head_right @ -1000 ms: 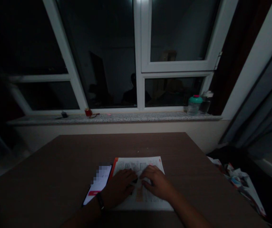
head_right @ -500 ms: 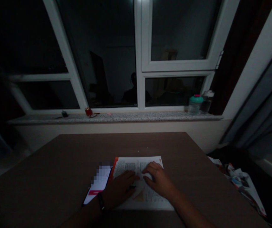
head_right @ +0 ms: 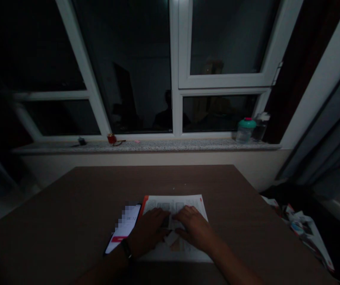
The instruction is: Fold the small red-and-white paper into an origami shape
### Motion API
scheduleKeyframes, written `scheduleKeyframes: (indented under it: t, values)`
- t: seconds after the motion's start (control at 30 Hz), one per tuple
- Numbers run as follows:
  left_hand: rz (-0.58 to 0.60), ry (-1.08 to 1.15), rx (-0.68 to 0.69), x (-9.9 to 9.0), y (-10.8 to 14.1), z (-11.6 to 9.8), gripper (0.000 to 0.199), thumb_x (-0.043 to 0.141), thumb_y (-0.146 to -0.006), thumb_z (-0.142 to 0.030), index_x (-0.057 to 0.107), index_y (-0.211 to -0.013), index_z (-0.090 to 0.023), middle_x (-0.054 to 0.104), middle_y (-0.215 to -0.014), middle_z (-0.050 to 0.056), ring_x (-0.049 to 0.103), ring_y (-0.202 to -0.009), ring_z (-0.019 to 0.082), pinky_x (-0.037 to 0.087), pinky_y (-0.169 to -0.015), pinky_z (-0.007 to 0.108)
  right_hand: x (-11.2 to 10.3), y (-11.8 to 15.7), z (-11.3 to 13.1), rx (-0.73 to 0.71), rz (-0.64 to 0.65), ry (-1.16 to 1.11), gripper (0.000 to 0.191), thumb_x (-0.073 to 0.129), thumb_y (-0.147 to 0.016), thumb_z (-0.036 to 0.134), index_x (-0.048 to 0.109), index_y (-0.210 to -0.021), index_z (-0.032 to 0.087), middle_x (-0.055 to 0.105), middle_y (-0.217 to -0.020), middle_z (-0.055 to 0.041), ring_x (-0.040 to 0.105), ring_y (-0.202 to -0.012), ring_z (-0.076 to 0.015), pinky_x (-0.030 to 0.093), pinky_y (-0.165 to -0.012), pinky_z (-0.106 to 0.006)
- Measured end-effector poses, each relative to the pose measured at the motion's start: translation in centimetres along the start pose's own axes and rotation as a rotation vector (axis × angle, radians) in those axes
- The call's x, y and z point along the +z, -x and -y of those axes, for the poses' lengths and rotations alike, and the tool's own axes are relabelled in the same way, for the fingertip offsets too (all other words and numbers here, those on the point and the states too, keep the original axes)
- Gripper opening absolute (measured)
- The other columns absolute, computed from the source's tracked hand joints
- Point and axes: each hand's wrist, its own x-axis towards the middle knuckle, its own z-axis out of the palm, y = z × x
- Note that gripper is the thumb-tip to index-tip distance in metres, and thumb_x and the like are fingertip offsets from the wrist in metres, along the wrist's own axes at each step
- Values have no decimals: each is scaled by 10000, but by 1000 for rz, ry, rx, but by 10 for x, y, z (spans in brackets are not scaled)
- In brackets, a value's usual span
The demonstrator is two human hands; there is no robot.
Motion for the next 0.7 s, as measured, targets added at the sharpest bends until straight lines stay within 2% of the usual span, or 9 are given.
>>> scheduleKeyframes:
  t: [0.2,0.3,0.37,0.47,0.57,0.7]
  values:
    - [16,-23,-17,-3,-6,-2,302,452,-989,-148,509,-1279,-213,610,-1147,64,558,-1050,233,430,-931,373,0,3,-4,-65,-22,40,381,473,-893,114,599,-1232,233,680,-1062,-76,567,-1045,-245,387,-1005,-418]
    - [50,-14,-12,-8,-6,-4,341,445,-945,-76,543,-1240,-218,617,-1106,52,557,-1032,230,432,-917,364,-1,4,-6,-86,-13,19,473,458,-834,47,597,-1241,246,682,-1069,-57,575,-1032,-222,362,-1041,-409]
    - [52,0,-20,-10,-5,-5,344,445,-908,-48,572,-1177,-221,607,-1099,44,547,-1030,226,431,-917,358,-3,4,-7,-41,-23,-4,487,469,-792,29,613,-1208,239,669,-1081,-53,570,-1036,-216,390,-1010,-383]
    - [24,1,-59,-12,-3,-5,366,464,-835,-22,583,-1123,-213,570,-1157,49,527,-1059,227,427,-943,369,-7,4,-6,36,-58,-15,394,500,-791,59,638,-1127,209,638,-1059,-72,554,-1033,-230,436,-930,-365]
    - [12,-18,-59,-12,-3,-4,398,486,-781,-6,585,-1115,-196,521,-1287,67,476,-1167,253,402,-1000,403,-10,3,-5,42,-93,4,266,539,-825,120,651,-1051,204,607,-1062,-81,528,-1048,-247,428,-927,-388]
    - [19,-24,-40,-8,-4,-2,486,451,-792,22,556,-1219,-184,499,-1375,67,426,-1256,257,353,-1070,423,-12,3,-4,36,-82,36,304,542,-774,67,651,-1018,212,583,-1144,-79,485,-1119,-257,385,-982,-420]
